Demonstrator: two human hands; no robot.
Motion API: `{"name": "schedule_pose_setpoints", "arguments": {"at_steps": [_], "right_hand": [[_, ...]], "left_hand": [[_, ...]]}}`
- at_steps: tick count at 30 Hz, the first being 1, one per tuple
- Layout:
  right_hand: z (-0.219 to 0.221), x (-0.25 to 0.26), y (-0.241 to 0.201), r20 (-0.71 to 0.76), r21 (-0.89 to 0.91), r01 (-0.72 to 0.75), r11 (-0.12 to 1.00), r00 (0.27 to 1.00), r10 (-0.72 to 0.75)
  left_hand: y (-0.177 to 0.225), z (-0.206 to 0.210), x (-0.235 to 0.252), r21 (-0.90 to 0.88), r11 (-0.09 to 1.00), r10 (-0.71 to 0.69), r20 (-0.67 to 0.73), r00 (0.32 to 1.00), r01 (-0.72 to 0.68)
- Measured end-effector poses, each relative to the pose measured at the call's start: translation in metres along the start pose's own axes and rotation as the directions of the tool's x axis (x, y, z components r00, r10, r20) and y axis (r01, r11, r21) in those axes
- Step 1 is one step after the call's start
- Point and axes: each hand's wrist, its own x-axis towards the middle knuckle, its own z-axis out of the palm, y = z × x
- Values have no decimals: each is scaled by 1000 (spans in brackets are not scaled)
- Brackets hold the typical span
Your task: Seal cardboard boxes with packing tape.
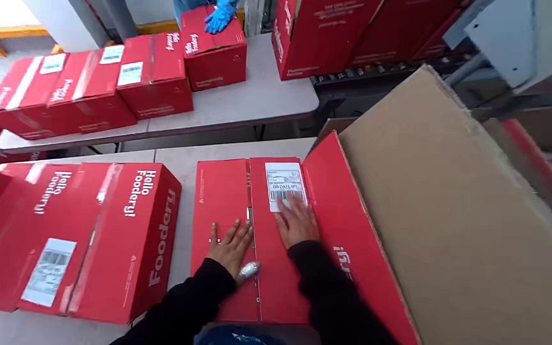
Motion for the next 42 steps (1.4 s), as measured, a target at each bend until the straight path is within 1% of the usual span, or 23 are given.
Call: {"name": "schedule_pose_setpoints", "arguments": {"at_steps": [2, 4, 6, 8, 9, 11, 13, 14, 16, 18, 19, 22, 24, 27, 29, 32, 34, 35, 37, 39, 40, 41, 42], "right_hand": [[-3, -8, 10, -43, 22, -62, 998, 997, 62], [-5, -6, 10, -32, 11, -89, 996, 995, 89], [-5, 5, 11, -31, 10, -86, 996, 996, 87], [-9, 16, 12, 35, 36, -164, 986, 986, 162], [-14, 22, 12, 96, 59, -229, 972, 970, 223], [-24, 41, 15, 201, 150, -348, 925, 927, 316], [-28, 53, 22, 252, 236, -417, 878, 899, 359], [-28, 57, 26, 278, 273, -435, 858, 889, 363], [-27, 61, 30, 316, 329, -456, 827, 878, 359], [-28, 56, 24, 330, 362, -450, 816, 881, 340], [-28, 49, 20, 331, 377, -429, 821, 890, 313], [-25, 28, 11, 321, 399, -314, 861, 928, 190], [-18, 24, -6, 364, 326, -303, 895, 914, 177], [-12, 24, -19, 400, 148, -267, 952, 897, 189], [-8, 39, -18, 370, 120, -232, 965, 913, 174], [-12, 46, -18, 398, 77, -250, 965, 896, 200], [-12, 50, -22, 399, 63, -248, 967, 894, 203], [-12, 50, -24, 401, 58, -248, 967, 893, 205], [-13, 49, -23, 401, 51, -243, 969, 893, 203], [-13, 48, -21, 394, 41, -238, 970, 896, 204], [-14, 51, -21, 392, 32, -240, 970, 896, 208], [-17, 53, -22, 404, 28, -253, 967, 888, 220], [-19, 54, -24, 434, 23, -271, 962, 870, 235]], "left_hand": [[-14, -4, 1, 2, 997, 71, 15, 997, -71], [-26, -3, 5, 34, 998, 59, -83, 995, -56], [-38, -7, 17, 84, 992, -86, -148, 985, 99], [-46, -11, 29, 79, 956, -268, -160, 950, 283], [-49, -12, 35, 57, 924, -366, -166, 916, 379], [-56, -20, 48, -58, 832, -553, -171, 815, 553], [-66, -32, 56, -224, 736, -670, -106, 734, 639], [-74, -37, 58, -301, 713, -679, -66, 732, 634], [-92, -42, 54, -457, 681, -638, 12, 770, 572], [-98, -40, 44, -578, 638, -607, 29, 794, 508], [-97, -36, 35, -615, 630, -597, 7, 802, 474], [-95, -14, -8, -668, 655, -570, -129, 811, 354], [-93, 0, -29, -671, 648, -631, -208, 748, 360], [-82, 0, -40, -632, 604, -717, -163, 678, 486], [-83, -7, -27, -585, 601, -736, -139, 663, 545], [-79, -8, -18, -463, 661, -718, -161, 678, 591], [-82, -4, -15, -353, 743, -660, -250, 708, 568], [-81, -2, -15, -271, 791, -610, -284, 740, 548], [-73, -11, -11, -70, 874, -483, -236, 843, 481], [-63, -20, 0, 61, 940, -323, -163, 932, 336], [-61, -23, 7, 92, 969, -218, -127, 968, 231], [-60, -25, 14, 108, 989, -90, -95, 991, 100], [-58, -26, 18, 111, 993, 41, -55, 998, -35]]}}
